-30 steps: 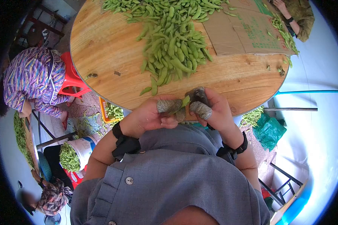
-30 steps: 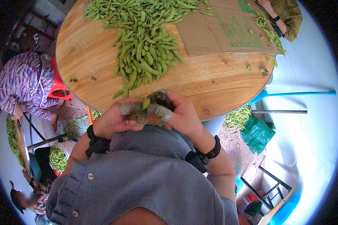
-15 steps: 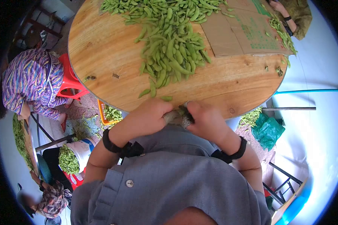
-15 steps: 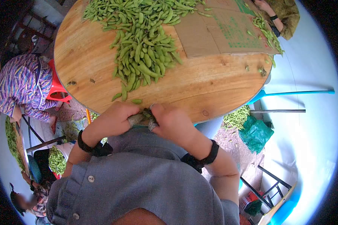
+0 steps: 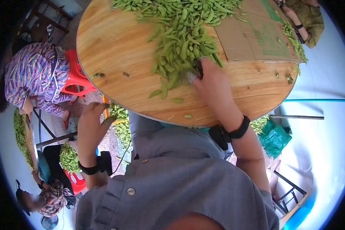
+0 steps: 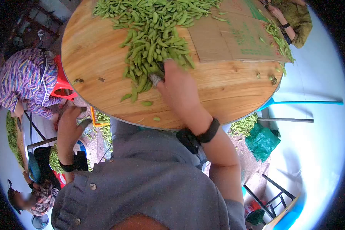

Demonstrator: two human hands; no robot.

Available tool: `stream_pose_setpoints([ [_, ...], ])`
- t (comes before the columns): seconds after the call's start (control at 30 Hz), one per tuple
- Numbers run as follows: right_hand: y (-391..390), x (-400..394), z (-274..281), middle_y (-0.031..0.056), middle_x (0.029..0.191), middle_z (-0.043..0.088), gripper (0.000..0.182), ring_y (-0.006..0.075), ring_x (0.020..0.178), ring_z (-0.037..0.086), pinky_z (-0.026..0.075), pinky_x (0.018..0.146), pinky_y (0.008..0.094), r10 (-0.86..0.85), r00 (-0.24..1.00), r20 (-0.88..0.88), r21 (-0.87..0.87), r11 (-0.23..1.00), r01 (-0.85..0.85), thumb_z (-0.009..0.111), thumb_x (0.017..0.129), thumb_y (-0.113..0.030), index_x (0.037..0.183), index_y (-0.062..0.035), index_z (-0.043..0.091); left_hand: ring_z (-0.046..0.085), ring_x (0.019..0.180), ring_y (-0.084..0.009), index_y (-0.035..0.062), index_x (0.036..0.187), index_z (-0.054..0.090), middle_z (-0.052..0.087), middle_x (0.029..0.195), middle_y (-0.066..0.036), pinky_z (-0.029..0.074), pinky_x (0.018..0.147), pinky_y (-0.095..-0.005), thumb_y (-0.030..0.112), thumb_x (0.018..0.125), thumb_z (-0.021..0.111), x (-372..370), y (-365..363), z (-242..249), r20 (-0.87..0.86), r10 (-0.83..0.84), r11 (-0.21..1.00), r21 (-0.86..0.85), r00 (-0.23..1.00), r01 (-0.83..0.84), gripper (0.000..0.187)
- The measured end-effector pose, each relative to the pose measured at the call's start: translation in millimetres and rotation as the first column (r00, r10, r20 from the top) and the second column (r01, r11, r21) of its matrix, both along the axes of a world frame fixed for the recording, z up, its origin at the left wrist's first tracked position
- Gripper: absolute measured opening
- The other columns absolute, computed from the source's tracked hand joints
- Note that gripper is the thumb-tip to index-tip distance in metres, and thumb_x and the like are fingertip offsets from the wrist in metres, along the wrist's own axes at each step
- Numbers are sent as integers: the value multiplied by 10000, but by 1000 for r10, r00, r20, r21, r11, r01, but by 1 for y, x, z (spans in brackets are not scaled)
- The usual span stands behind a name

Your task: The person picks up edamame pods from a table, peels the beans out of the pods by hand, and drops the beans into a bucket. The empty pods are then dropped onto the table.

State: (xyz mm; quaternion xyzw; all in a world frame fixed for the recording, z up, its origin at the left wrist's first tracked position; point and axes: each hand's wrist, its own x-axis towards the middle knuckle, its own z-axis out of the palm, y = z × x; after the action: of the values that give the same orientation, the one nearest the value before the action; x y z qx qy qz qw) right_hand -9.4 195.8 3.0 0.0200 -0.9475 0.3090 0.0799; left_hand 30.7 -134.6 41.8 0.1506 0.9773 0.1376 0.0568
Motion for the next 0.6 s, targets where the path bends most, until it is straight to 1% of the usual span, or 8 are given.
stream_pose_setpoints([
  [0.17,2,13,5,212,777,599,252,396,708,589,481,611,448,32,996,-81,-15,999,-34,673,742,-146,875,-8,509,620,822,-300,26,1022,620,626,923,-159,485,678,-340,115,816,625,-27,83,-5,-84,-72,849,518,994,105,225],
  [0.2,7,19,-1,183,758,600,256,363,685,594,478,599,426,39,999,-24,-241,970,-43,660,762,-142,927,-2,524,628,799,-253,26,1018,619,627,903,-145,483,653,-316,107,831,606,-32,100,-16,-169,-151,779,586,974,222,204],
  [0.27,19,34,2,154,739,602,267,329,663,599,476,587,403,51,998,31,-437,899,-32,648,781,-138,979,4,539,611,791,-157,17,1026,611,616,853,-90,475,641,-289,108,886,545,-33,138,-21,226,-384,616,785,895,66,180],
  [0.3,23,44,9,105,731,594,263,256,628,580,463,562,357,146,971,189,-744,667,44,621,813,-134,1025,2,544,611,791,-157,17,1026,611,616,853,-90,475,641,-289,108,886,545,-32,149,-20,225,-389,610,789,894,67,180],
  [0.33,25,52,13,57,722,587,264,182,593,560,450,537,311,289,912,290,-922,341,185,594,845,-130,1070,0,548,597,795,-140,10,1040,605,609,844,-72,474,646,-285,121,905,523,-30,157,-16,484,-473,537,821,736,-194,193],
  [0.37,26,56,15,57,722,587,264,182,593,560,450,537,311,285,913,293,-921,339,189,594,845,-130,1070,0,548,583,799,-123,3,1053,600,601,835,-53,473,652,-281,134,925,501,-29,160,-15,664,-563,487,748,492,-452,209],
  [0.4,26,59,16,28,733,574,238,126,584,529,430,516,271,254,921,296,-900,397,180,556,871,-122,1078,-5,551,583,799,-123,3,1053,600,601,835,-53,473,652,-281,134,925,501,-30,160,-17,669,-562,493,743,486,-453,209],
  [0.6,26,73,12,3,790,574,253,42,577,483,389,491,193,328,912,246,-861,507,49,442,922,-103,1151,-23,515,569,807,-139,-5,1051,600,623,873,-51,466,725,-273,147,923,529,-29,160,-25,477,-422,551,810,771,-200,211],
])
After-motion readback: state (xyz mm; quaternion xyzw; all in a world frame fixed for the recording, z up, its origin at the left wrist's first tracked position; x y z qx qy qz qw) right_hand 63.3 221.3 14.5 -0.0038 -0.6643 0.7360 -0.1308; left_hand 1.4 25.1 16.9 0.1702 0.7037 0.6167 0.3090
